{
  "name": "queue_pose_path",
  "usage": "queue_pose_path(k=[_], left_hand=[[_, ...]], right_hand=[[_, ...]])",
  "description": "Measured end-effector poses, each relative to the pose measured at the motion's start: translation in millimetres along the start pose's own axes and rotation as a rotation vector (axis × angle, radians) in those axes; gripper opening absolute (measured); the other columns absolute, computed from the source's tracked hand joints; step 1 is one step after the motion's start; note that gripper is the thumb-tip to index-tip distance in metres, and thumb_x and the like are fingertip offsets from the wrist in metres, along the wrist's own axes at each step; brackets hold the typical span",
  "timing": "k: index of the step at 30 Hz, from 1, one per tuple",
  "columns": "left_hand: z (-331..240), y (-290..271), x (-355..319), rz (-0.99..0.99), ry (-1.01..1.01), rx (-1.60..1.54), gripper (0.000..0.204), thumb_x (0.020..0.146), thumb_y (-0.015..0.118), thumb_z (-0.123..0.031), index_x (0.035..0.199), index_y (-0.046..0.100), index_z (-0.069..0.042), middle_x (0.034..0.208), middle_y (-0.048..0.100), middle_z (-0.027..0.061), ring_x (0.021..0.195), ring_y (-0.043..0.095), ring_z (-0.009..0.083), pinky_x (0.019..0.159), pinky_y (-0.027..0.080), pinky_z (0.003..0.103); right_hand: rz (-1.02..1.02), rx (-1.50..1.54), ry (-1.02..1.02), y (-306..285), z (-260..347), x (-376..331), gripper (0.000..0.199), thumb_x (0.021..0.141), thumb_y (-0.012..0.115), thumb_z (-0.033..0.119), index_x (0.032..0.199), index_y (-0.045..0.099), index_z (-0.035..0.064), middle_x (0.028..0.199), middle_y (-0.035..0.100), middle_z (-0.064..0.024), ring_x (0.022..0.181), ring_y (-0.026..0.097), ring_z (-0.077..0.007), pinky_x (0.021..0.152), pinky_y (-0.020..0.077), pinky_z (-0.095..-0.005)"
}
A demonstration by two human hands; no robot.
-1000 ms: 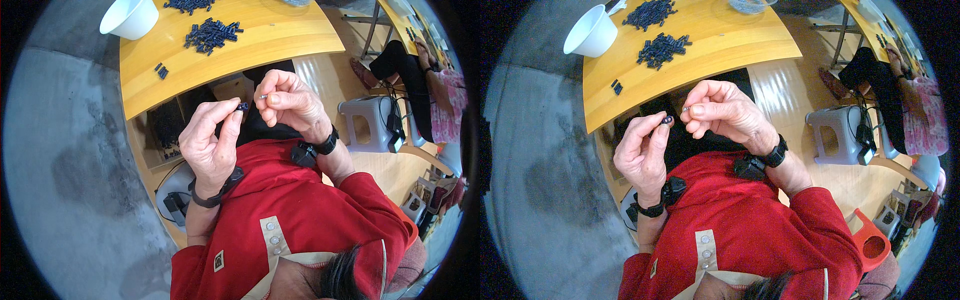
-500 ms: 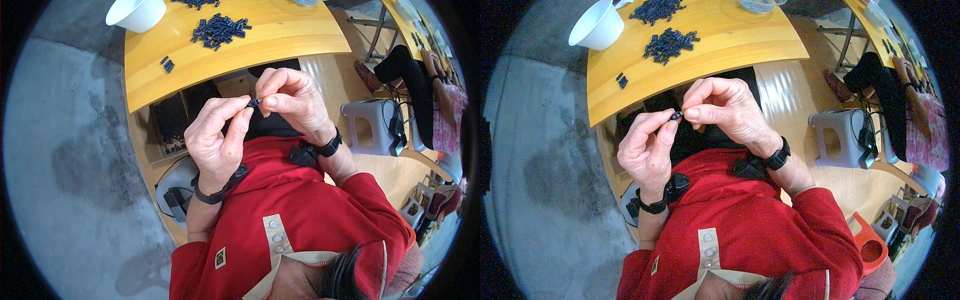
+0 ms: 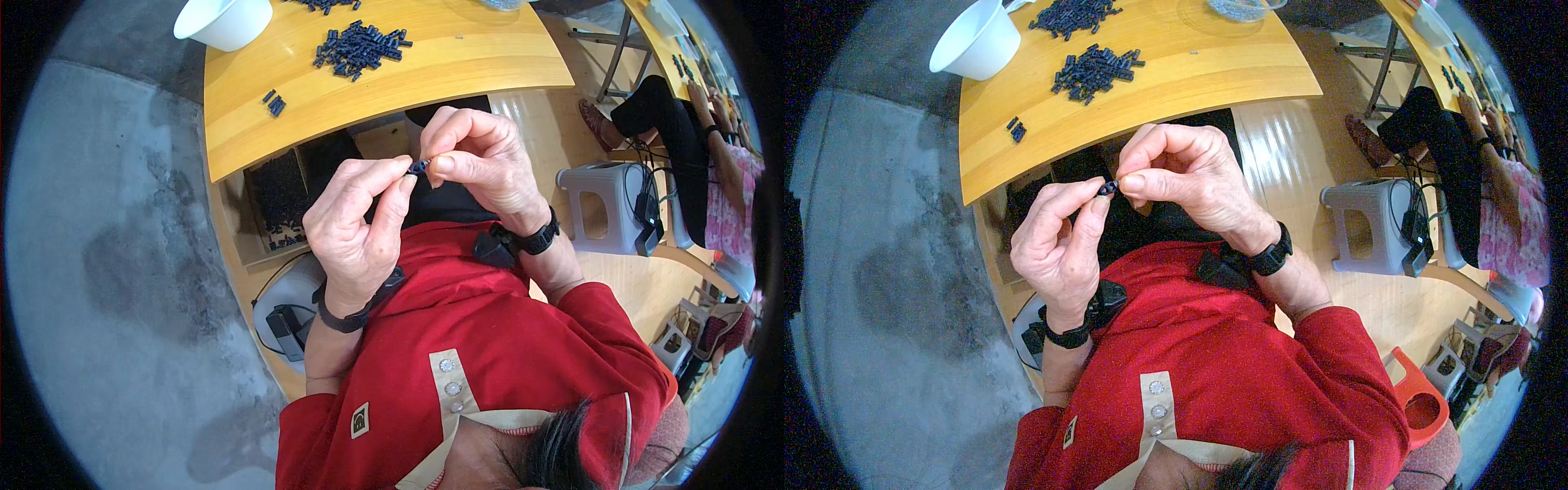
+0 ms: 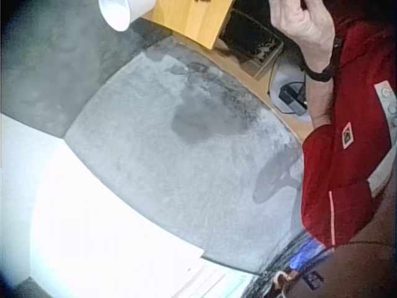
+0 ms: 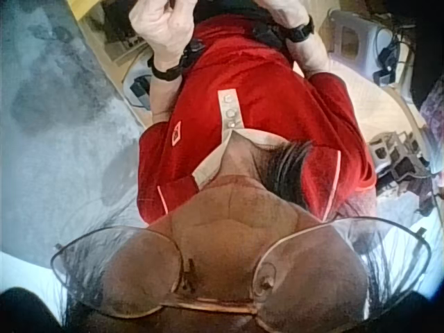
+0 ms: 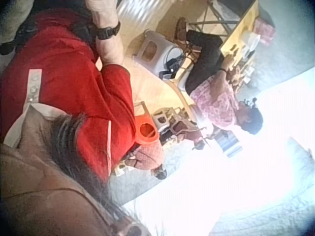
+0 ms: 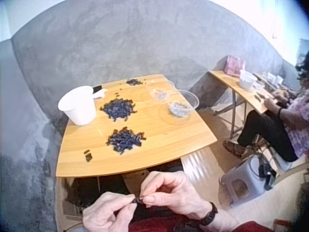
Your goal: Manually assembling small blue plastic components at a workstation by joining them together.
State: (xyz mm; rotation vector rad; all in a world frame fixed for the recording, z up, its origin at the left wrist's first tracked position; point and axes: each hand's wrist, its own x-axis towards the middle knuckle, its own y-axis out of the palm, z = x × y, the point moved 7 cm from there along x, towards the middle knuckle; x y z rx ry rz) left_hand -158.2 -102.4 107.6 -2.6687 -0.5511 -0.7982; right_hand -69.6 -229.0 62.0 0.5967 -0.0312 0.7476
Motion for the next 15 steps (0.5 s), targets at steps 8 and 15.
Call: queue_pose_path(k=[8,15], left_hand=[[-1.9,1.2,0.4,0.014,0.000,-0.001,0.017,0.081,0.069,0.010,0.097,0.069,0.003,0.083,0.067,0.0096,0.063,0.058,0.0112,0.054,0.046,0.023],[2.6,2.2,-1.8,0.014,-0.048,0.004,0.018,0.080,0.069,0.009,0.097,0.070,0.003,0.085,0.068,0.0097,0.073,0.060,0.0142,0.062,0.045,0.023]], right_hand=[[-0.006,0.023,0.000,1.1,0.1,-1.4,0.008,0.086,0.072,0.005,0.090,0.066,0.0005,0.090,0.063,-0.0067,0.071,0.061,-0.0108,0.063,0.0527,-0.0239],[0.005,-0.050,0.002,0.3,4.1,0.0,0.008,0.086,0.072,0.004,0.090,0.066,0.0007,0.089,0.064,-0.0061,0.072,0.062,-0.0104,0.063,0.0530,-0.0241]])
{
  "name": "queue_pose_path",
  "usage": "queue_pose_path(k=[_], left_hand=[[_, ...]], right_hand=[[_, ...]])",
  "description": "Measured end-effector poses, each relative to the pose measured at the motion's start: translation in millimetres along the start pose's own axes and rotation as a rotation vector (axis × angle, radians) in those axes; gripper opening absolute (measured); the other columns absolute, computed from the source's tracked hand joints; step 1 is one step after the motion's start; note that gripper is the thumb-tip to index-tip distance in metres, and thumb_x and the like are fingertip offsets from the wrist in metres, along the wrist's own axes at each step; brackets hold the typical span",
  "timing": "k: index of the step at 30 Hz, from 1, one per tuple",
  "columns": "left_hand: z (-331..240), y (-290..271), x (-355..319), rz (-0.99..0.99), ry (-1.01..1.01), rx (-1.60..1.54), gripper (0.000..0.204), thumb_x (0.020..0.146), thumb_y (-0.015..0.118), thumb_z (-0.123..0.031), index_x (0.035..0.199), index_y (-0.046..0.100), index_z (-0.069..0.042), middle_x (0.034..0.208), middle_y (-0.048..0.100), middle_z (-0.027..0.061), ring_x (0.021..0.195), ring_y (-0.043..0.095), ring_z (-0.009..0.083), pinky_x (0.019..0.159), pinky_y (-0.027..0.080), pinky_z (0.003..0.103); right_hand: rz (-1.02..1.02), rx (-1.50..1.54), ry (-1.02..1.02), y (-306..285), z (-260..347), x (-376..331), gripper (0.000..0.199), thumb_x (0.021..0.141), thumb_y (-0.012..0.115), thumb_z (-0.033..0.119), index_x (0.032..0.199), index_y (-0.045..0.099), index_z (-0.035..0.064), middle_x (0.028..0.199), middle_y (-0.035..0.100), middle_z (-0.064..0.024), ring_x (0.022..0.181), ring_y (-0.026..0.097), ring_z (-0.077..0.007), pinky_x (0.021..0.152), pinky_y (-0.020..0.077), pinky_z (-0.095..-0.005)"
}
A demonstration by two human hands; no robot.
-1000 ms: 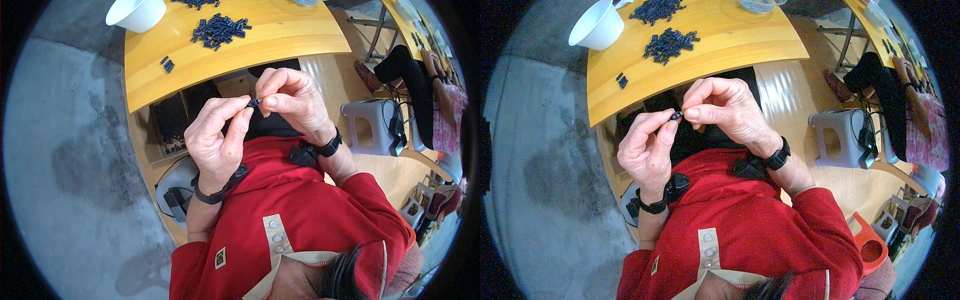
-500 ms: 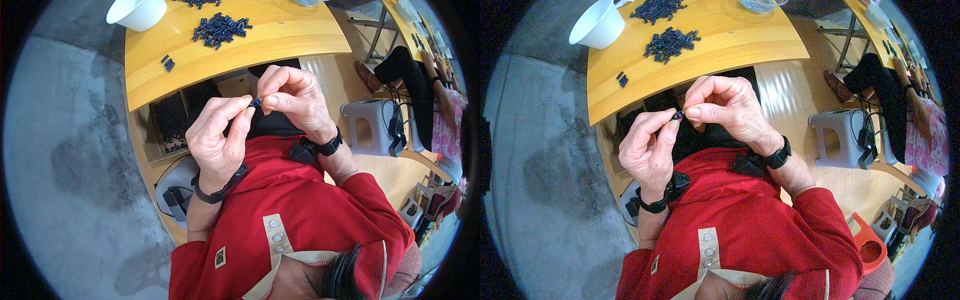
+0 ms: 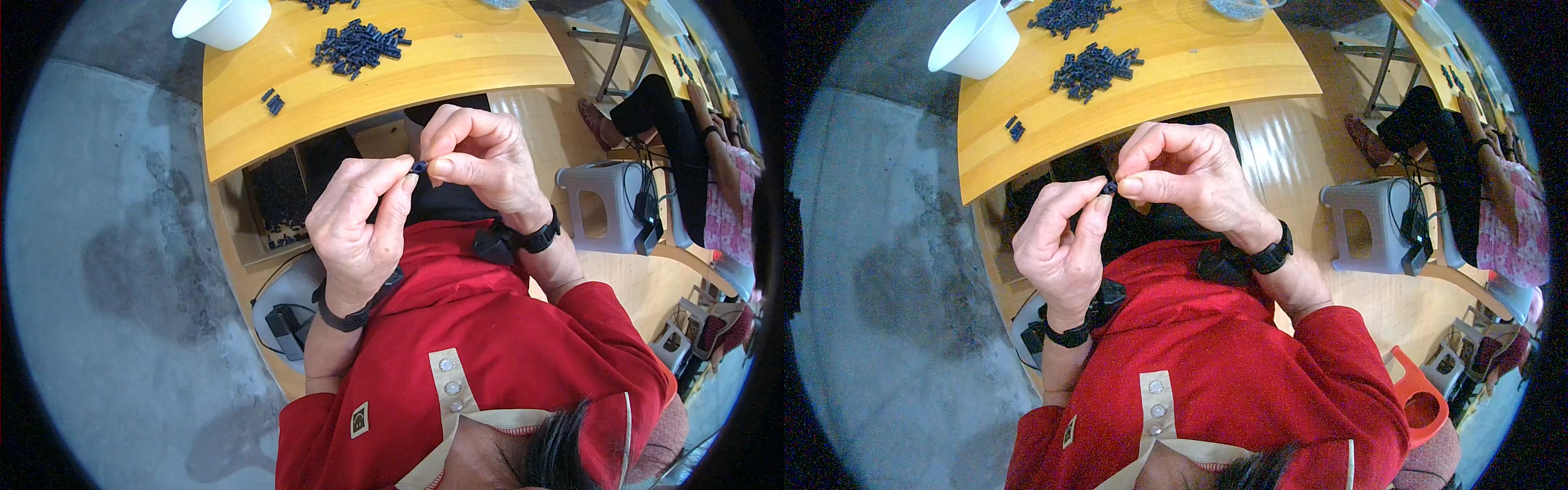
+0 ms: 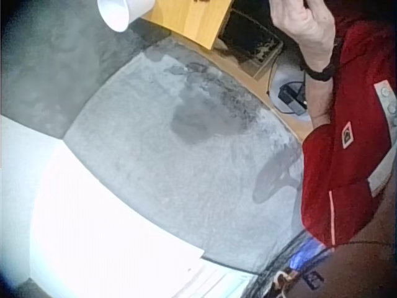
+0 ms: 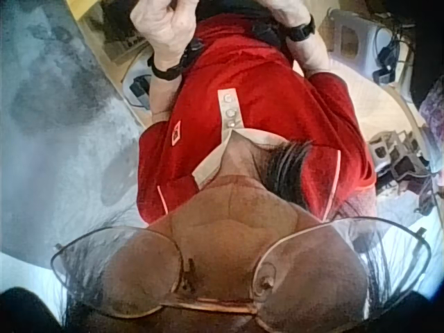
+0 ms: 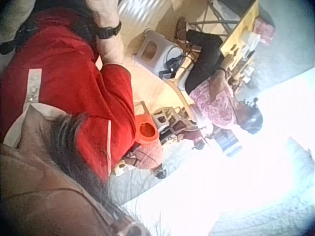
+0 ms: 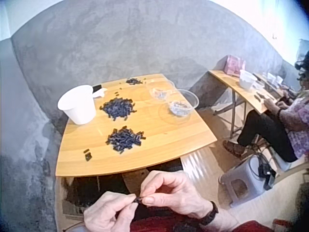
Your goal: Manually assembling small blue plastic components at a workstation by joining them together.
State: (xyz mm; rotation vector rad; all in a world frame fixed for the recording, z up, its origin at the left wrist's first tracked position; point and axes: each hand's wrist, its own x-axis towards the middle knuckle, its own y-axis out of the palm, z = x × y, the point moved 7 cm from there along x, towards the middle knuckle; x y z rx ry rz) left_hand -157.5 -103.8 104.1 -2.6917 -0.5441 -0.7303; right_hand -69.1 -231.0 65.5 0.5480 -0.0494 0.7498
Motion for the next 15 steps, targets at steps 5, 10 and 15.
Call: queue_pose_path(k=[5,10,15], left_hand=[[-4.2,1.4,1.2,0.029,0.049,0.048,0.017,0.079,0.068,0.010,0.095,0.069,0.004,0.083,0.067,0.0108,0.072,0.061,0.0169,0.064,0.047,0.025],[2.1,4.7,0.6,0.072,0.095,0.041,0.016,0.080,0.068,0.010,0.094,0.068,0.003,0.082,0.064,0.0096,0.071,0.060,0.0162,0.063,0.047,0.025],[25.7,-12.5,-3.4,-0.044,-0.114,-0.044,0.012,0.085,0.066,0.007,0.096,0.066,0.004,0.086,0.062,0.0061,0.075,0.057,0.0121,0.069,0.046,0.024]], right_hand=[[0.075,-0.023,0.094,1.7,-3.9,7.2,0.011,0.083,0.074,0.006,0.088,0.064,0.0019,0.082,0.062,-0.0046,0.067,0.060,-0.0103,0.060,0.0506,-0.0234],[0.284,0.597,0.503,11.2,-49.5,10.0,0.020,0.080,0.076,0.010,0.082,0.057,0.0074,0.075,0.057,-0.0015,0.057,0.054,-0.0127,0.053,0.0436,-0.0263],[0.287,0.260,0.417,10.0,-53.6,26.9,0.019,0.086,0.074,0.019,0.093,0.062,0.0065,0.077,0.061,0.0000,0.063,0.058,-0.0087,0.055,0.0451,-0.0235]])
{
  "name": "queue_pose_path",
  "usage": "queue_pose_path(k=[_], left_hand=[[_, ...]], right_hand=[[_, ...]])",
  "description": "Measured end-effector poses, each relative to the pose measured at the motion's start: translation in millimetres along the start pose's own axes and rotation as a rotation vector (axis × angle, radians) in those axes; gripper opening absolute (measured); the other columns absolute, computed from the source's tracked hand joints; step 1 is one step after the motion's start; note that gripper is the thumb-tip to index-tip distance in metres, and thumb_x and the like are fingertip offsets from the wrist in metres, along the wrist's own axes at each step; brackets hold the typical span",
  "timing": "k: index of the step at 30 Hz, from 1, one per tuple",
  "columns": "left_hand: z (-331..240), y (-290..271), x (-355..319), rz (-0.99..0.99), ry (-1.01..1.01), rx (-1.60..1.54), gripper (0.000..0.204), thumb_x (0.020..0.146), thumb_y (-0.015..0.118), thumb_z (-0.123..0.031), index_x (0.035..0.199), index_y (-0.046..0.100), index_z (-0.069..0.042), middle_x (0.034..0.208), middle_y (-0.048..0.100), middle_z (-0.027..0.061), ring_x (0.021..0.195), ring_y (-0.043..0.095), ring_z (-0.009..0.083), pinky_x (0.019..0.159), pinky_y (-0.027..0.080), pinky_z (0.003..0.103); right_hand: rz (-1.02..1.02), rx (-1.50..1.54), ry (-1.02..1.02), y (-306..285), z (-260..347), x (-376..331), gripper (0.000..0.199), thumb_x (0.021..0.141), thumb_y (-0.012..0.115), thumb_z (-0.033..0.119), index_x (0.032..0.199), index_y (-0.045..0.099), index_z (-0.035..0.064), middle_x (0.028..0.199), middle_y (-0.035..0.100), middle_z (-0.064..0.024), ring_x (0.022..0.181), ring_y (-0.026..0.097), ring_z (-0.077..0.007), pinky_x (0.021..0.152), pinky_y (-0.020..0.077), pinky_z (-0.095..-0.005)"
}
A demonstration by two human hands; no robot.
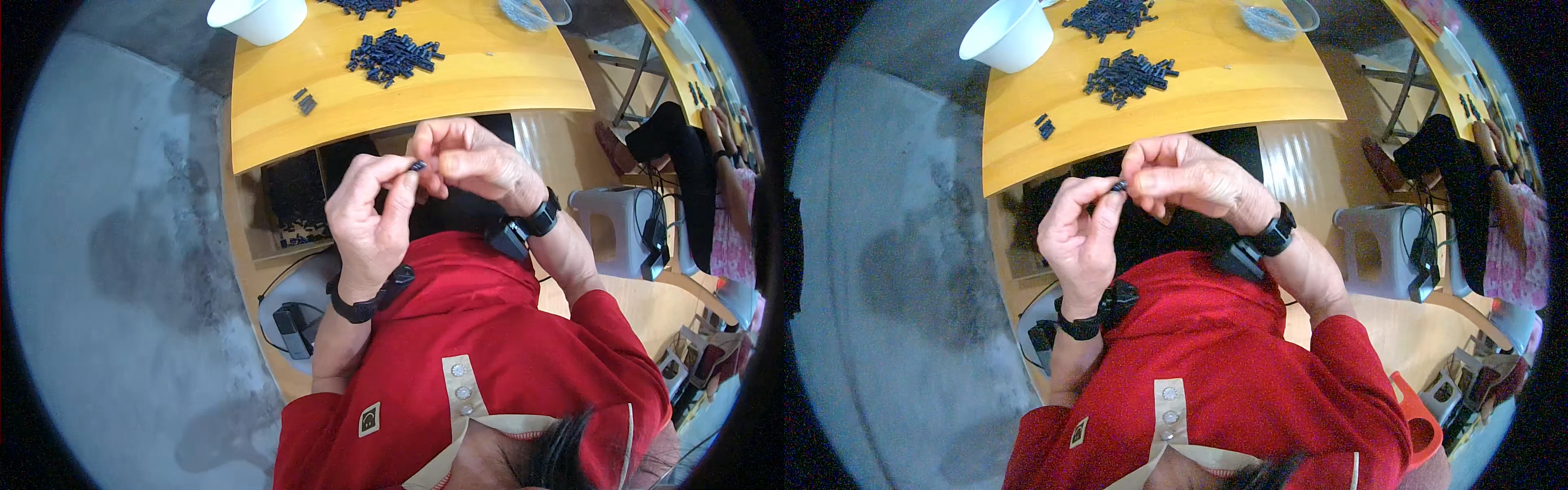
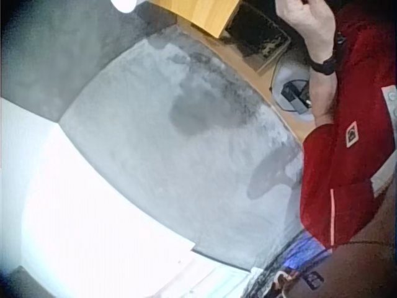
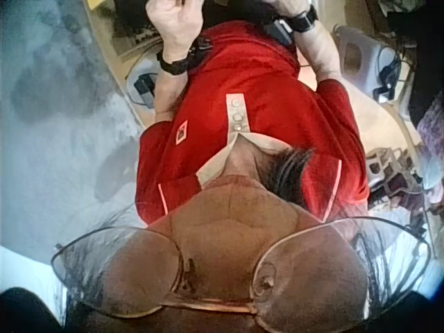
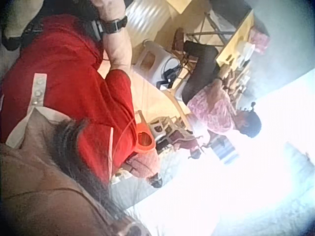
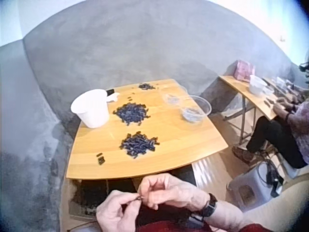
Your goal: Manually assembling small blue plastic components at a workstation by joining them together.
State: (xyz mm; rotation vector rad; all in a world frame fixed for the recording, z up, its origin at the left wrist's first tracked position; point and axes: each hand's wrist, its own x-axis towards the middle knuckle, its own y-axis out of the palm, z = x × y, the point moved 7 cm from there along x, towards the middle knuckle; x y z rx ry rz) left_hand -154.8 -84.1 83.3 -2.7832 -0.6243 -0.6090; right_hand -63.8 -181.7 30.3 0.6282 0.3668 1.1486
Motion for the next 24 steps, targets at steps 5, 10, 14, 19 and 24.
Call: queue_pose_path(k=[5,10,14,19,24], left_hand=[[23.5,-12.7,-2.5,-0.087,-0.064,-0.100,0.013,0.088,0.064,0.005,0.100,0.066,0.003,0.086,0.059,0.0030,0.078,0.058,0.0091,0.074,0.048,0.022],[22.5,-12.6,-2.5,-0.097,-0.047,-0.118,0.014,0.087,0.065,0.006,0.101,0.066,0.003,0.085,0.058,0.0022,0.078,0.058,0.0087,0.073,0.048,0.021],[21.9,-14.3,-2.6,-0.096,-0.047,-0.091,0.014,0.086,0.065,0.007,0.100,0.067,0.003,0.085,0.058,0.0020,0.077,0.057,0.0084,0.071,0.047,0.021],[20.0,-12.1,-3.0,-0.119,-0.069,-0.109,0.014,0.084,0.066,0.008,0.097,0.066,0.003,0.082,0.058,0.0039,0.072,0.052,0.0093,0.067,0.043,0.022],[15.2,-11.2,-3.4,-0.096,-0.052,-0.078,0.014,0.086,0.065,0.007,0.100,0.067,0.003,0.086,0.058,0.0030,0.077,0.056,0.0089,0.070,0.047,0.021]], right_hand=[[-0.509,-0.937,-0.310,-49.7,30.8,30.0,0.013,0.086,0.072,0.019,0.088,0.070,0.0065,0.080,0.064,0.0001,0.070,0.063,-0.0129,0.061,0.0502,-0.0284],[-0.624,-1.760,-0.636,-39.7,50.3,47.7,0.010,0.081,0.071,0.011,0.090,0.073,0.0109,0.086,0.062,-0.0076,0.075,0.064,-0.0264,0.067,0.0524,-0.0344],[-0.504,-1.983,-0.566,-39.8,40.9,60.3,0.011,0.083,0.066,0.014,0.092,0.072,0.0114,0.087,0.060,-0.0066,0.082,0.064,-0.0259,0.069,0.0520,-0.0371],[-0.456,-2.037,-0.515,-38.8,38.0,62.6,0.010,0.083,0.065,0.013,0.091,0.069,0.0103,0.088,0.059,-0.0065,0.084,0.063,-0.0261,0.070,0.0516,-0.0374],[-0.514,-1.979,-0.508,-24.5,43.3,44.9,0.012,0.088,0.063,0.013,0.097,0.064,0.0053,0.086,0.061,-0.0057,0.081,0.064,-0.0211,0.068,0.0516,-0.0342]])
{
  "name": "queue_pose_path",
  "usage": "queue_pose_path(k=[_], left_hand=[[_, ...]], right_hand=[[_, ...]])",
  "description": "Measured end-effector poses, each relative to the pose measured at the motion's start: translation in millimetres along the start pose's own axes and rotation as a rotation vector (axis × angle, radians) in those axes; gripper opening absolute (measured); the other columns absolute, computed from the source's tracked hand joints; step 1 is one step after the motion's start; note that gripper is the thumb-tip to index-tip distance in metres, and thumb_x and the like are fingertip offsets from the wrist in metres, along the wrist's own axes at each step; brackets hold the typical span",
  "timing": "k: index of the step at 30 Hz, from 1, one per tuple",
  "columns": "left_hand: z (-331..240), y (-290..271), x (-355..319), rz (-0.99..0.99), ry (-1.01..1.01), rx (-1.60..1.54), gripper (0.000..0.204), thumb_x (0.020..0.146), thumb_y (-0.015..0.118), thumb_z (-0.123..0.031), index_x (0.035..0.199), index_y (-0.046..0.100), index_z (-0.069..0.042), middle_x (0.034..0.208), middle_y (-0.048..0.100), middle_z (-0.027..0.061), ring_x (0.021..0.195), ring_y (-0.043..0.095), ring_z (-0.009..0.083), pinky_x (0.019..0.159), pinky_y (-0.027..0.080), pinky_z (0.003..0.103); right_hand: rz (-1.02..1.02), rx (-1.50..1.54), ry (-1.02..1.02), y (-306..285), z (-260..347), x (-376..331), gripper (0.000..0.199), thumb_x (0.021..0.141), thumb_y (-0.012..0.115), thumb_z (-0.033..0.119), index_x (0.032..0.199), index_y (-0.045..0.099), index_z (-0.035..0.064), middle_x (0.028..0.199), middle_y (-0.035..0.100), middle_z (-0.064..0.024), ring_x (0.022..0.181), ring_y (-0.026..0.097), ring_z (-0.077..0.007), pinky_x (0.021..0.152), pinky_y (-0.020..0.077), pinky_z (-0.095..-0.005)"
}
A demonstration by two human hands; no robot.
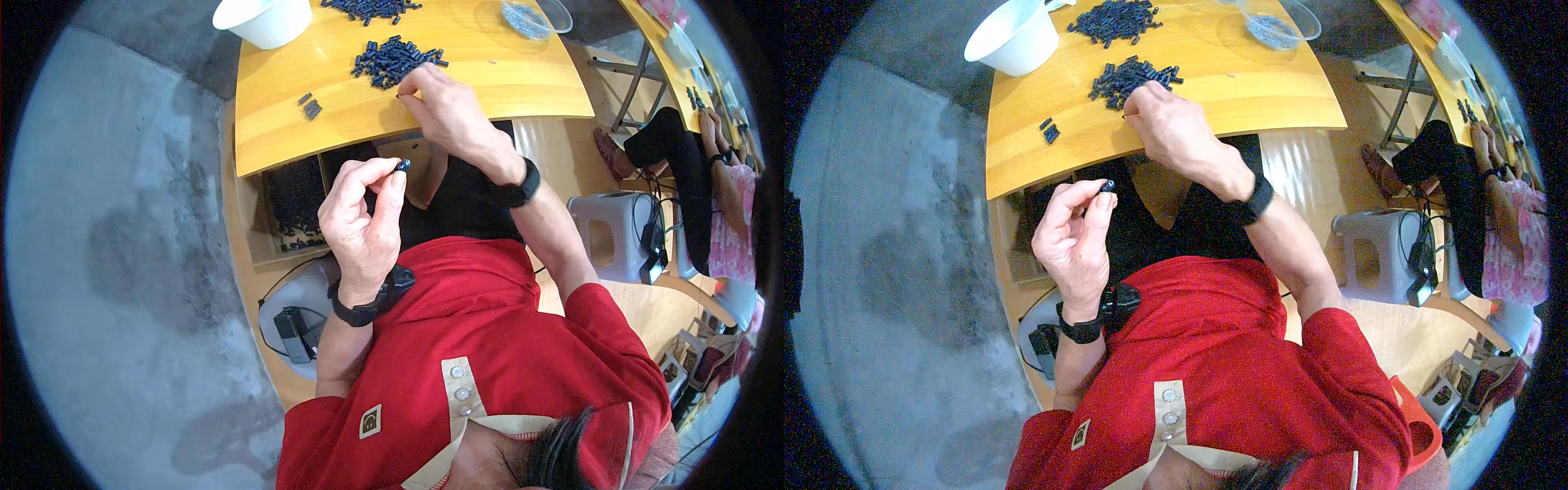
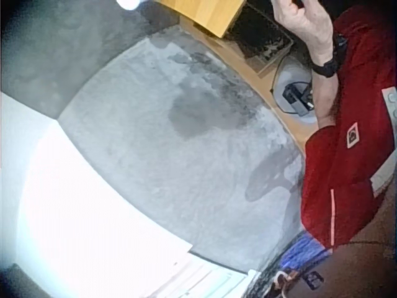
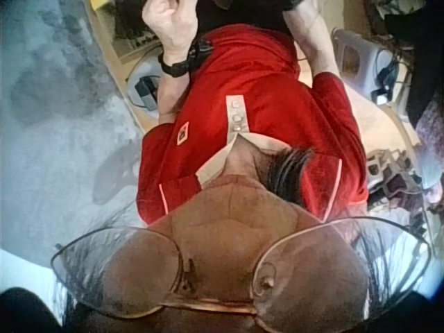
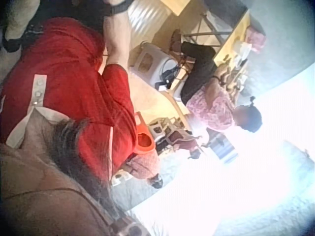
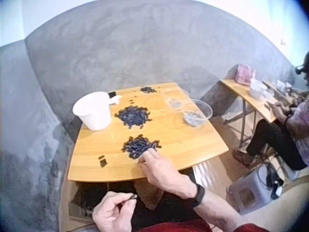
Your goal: Manually assembling small blue plastic components at a workstation by joining them together.
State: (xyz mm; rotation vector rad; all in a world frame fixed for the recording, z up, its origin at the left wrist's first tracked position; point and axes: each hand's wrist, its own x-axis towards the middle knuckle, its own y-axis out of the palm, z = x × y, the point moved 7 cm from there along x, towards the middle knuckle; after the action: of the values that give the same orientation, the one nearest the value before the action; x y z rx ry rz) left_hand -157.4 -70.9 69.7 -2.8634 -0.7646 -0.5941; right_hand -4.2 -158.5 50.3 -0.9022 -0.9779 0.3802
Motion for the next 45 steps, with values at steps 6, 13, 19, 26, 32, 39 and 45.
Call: queue_pose_path(k=[6,13,19,26,32,39,45], left_hand=[[-10.1,7.0,-0.4,0.027,0.038,0.019,0.015,0.084,0.065,0.009,0.098,0.066,0.004,0.084,0.060,0.0049,0.075,0.055,0.0101,0.068,0.046,0.022],[-23.8,18.4,-1.9,0.091,0.090,0.012,0.016,0.082,0.066,0.010,0.098,0.066,0.004,0.083,0.061,0.0067,0.072,0.055,0.0119,0.066,0.045,0.023],[-28.4,21.0,-3.1,0.104,0.096,-0.015,0.016,0.082,0.066,0.010,0.098,0.067,0.004,0.084,0.063,0.0078,0.072,0.057,0.0125,0.066,0.046,0.023],[-29.8,21.8,-2.3,0.136,0.108,0.037,0.016,0.082,0.066,0.010,0.098,0.067,0.004,0.085,0.063,0.0084,0.071,0.057,0.0127,0.066,0.046,0.024],[-33.1,21.6,-2.1,0.148,0.141,0.046,0.017,0.081,0.066,0.010,0.097,0.067,0.004,0.084,0.063,0.0086,0.070,0.057,0.0127,0.064,0.047,0.024],[-38.0,21.3,-0.1,0.156,0.194,0.144,0.016,0.081,0.067,0.009,0.095,0.066,0.002,0.082,0.064,0.0093,0.069,0.060,0.0148,0.063,0.048,0.025],[-43.0,25.7,-1.0,0.175,0.236,0.248,0.014,0.082,0.068,0.007,0.095,0.067,0.002,0.081,0.062,0.0078,0.069,0.058,0.0147,0.063,0.046,0.025]], right_hand=[[0.188,1.549,0.632,-39.3,11.5,-52.2,0.015,0.093,0.064,0.010,0.103,0.065,-0.0017,0.088,0.069,-0.0089,0.073,0.067,-0.0130,0.067,0.0582,-0.0264],[0.088,1.778,0.570,-58.0,22.3,-73.5,0.013,0.092,0.064,0.006,0.103,0.065,-0.0019,0.090,0.071,-0.0124,0.075,0.070,-0.0162,0.068,0.0600,-0.0292],[0.064,1.784,0.541,-60.5,22.5,-76.2,0.012,0.091,0.067,0.006,0.100,0.065,-0.0014,0.087,0.069,-0.0098,0.072,0.069,-0.0149,0.065,0.0592,-0.0275],[0.057,1.652,0.446,-71.7,24.8,-71.4,0.009,0.090,0.068,0.005,0.098,0.067,0.0000,0.083,0.068,-0.0053,0.067,0.065,-0.0099,0.061,0.0543,-0.0223],[0.095,1.555,0.422,-76.2,28.9,-68.2,0.007,0.089,0.069,0.003,0.096,0.068,0.0009,0.081,0.067,-0.0033,0.068,0.063,-0.0079,0.061,0.0533,-0.0215],[0.102,1.473,0.397,-80.5,28.6,-65.4,0.006,0.088,0.069,0.003,0.094,0.068,0.0008,0.081,0.066,-0.0020,0.068,0.062,-0.0072,0.061,0.0523,-0.0213],[0.098,1.243,0.197,-89.5,29.7,-56.7,0.005,0.088,0.069,0.003,0.092,0.068,0.0002,0.081,0.065,-0.0018,0.067,0.061,-0.0073,0.059,0.0507,-0.0219]])
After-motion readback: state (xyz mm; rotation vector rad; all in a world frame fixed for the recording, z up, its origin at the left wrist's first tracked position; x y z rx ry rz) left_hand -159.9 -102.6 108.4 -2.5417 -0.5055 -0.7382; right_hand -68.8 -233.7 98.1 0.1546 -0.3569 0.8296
